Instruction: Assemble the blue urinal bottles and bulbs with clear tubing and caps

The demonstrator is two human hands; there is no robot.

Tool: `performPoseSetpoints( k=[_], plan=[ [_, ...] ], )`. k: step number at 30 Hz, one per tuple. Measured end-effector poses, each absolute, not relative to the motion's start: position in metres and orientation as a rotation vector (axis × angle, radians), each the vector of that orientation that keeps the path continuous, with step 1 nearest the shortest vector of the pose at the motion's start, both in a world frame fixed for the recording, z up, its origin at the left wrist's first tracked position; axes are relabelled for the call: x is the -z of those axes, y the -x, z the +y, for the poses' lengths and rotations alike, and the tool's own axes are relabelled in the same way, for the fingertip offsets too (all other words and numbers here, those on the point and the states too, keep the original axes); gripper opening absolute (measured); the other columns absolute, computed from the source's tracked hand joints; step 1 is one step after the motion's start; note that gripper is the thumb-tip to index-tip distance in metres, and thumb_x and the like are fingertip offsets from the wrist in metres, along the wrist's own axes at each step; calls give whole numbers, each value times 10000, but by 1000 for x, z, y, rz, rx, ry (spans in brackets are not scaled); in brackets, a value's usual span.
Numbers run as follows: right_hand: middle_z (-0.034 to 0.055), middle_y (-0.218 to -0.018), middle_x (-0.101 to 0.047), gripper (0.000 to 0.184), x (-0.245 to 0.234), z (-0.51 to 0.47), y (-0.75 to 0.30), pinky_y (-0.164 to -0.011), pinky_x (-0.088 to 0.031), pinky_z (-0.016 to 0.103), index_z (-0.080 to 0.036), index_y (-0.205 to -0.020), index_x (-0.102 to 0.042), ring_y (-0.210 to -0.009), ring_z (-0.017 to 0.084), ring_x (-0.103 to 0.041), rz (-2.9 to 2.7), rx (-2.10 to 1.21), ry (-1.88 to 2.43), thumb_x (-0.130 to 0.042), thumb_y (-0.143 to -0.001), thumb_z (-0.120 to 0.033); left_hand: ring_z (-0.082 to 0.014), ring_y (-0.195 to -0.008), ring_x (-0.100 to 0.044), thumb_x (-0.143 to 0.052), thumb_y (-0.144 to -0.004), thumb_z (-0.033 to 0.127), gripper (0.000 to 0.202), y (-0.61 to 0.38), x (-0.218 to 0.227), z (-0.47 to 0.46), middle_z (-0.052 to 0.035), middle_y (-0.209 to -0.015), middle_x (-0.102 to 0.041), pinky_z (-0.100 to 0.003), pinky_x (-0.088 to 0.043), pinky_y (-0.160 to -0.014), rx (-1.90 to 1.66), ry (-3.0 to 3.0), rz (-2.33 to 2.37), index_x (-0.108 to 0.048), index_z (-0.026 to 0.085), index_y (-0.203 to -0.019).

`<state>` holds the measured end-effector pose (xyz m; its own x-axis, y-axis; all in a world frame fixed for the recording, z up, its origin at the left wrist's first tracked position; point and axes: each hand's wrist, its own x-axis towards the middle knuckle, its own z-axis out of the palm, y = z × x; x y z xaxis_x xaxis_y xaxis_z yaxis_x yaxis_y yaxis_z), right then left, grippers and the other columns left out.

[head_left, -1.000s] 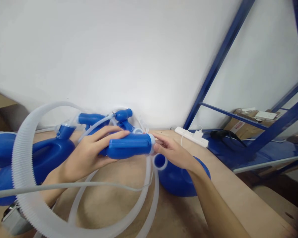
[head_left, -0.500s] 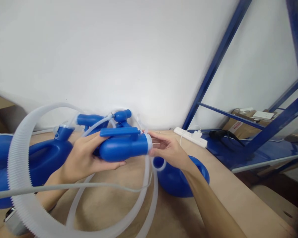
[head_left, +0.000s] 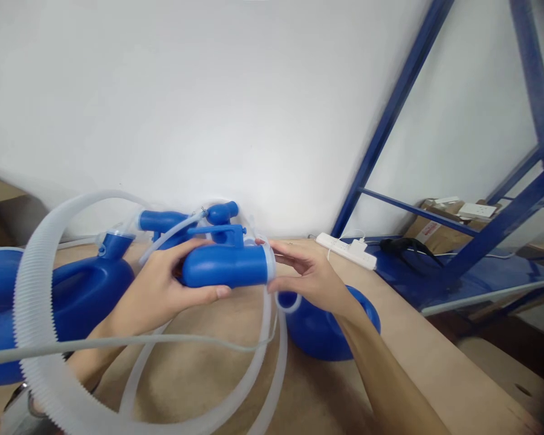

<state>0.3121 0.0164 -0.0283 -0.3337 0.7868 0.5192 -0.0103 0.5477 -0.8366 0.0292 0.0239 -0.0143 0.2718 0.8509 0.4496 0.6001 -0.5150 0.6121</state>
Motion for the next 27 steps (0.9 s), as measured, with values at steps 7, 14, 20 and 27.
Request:
performPoseSetpoints(
  k=[7,14,20,27],
  plan=[
    [-20,-1480,-665,720,29,13,-311,-1275,-416,546,-416,-1376,-687,-1446,302,-581,-1844,-843,668,-970,-728,-278,-232,-537,-703,-760,-762,586,492,-24,9,24,26,-581,-703,-290,-575,-537,-768,-1851,1221,-762,246,-1119],
    [-17,-1478,-661,756,25,12,-311,-1270,-432,503,-429,-1403,-655,-1425,280,-603,-1934,-666,571,-954,-746,-206,-219,-528,-691,-723,-779,600,374,-28,6,24,-14,-557,-706,-273,-553,-530,-661,-1722,1133,-723,227,-784],
    [-19,-1447,-679,773,25,14,-311,-1235,-481,483,-427,-1390,-666,-1380,284,-642,-1950,-550,543,-968,-717,-195,-228,-563,-693,-772,-739,558,355,-32,5,20,-4,-580,-715,-286,-571,-561,-729,-1688,1149,-740,225,-860],
    [-13,-1442,-683,766,22,12,-314,-1222,-495,497,-428,-1384,-666,-1382,293,-641,-1934,-575,546,-970,-715,-211,-245,-608,-710,-800,-708,545,430,-38,2,7,14,-628,-721,-304,-593,-619,-848,-1718,1268,-754,238,-1006]
  ],
)
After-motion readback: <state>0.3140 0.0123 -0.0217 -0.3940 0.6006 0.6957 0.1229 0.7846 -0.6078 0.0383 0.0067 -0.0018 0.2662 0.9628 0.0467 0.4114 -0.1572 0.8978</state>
